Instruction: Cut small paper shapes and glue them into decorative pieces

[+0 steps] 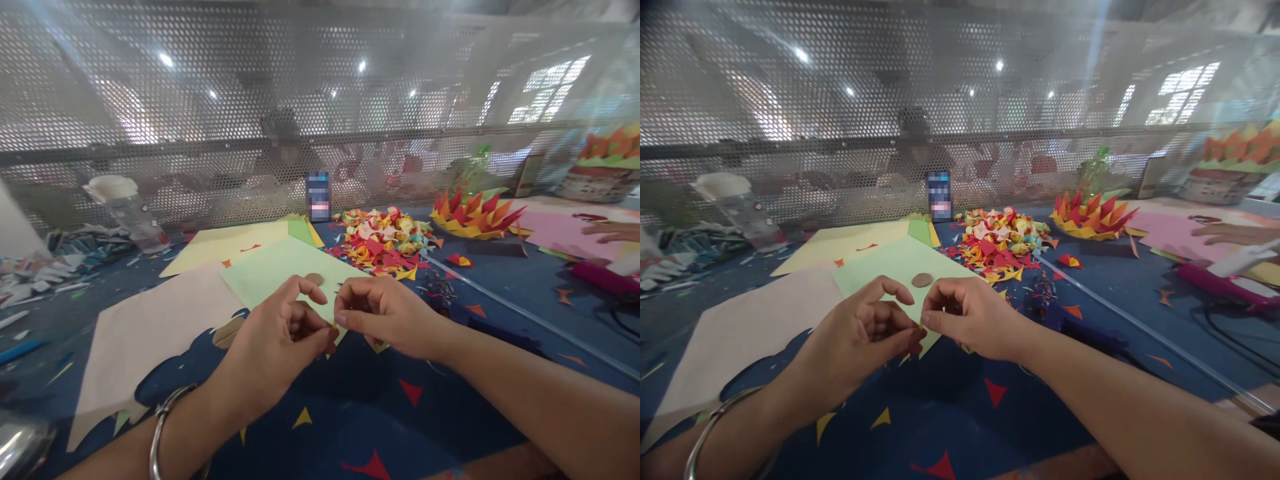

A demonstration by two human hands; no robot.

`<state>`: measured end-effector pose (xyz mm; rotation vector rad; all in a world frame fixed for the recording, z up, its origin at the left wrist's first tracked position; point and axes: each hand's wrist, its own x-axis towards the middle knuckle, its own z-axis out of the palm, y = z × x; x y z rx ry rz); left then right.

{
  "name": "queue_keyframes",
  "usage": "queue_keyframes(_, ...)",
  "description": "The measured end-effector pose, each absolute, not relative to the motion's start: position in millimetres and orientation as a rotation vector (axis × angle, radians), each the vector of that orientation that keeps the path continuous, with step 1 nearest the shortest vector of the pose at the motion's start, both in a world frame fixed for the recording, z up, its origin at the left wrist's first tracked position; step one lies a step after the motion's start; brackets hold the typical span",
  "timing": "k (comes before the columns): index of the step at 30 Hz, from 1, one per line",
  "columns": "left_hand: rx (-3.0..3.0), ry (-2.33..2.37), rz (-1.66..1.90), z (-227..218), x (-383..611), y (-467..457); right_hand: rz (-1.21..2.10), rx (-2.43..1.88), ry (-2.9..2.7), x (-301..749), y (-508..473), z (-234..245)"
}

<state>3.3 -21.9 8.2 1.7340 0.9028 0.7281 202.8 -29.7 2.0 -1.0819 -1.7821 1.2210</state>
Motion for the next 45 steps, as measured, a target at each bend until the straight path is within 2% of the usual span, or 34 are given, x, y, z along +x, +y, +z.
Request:
queue_keyframes(14, 1.707, 0.924, 0.803, 8, 8, -18, 1.152, -1.081, -1.786, 206, -32, 6)
queue_keyframes(24, 1.329, 0.938, 0.874, 9, 0, -12, 0.499, -1.326, -1.859, 250, -29, 23)
queue_keyframes(29, 1.224, 0.923, 0.858, 8, 0, -8, 0.356, -1.584, -2.044, 268, -48, 21)
queue_keyframes(45, 1.351, 0.948, 0.885, 5, 0, -8, 0.376, -1.674, -2.403, 237, -61, 14)
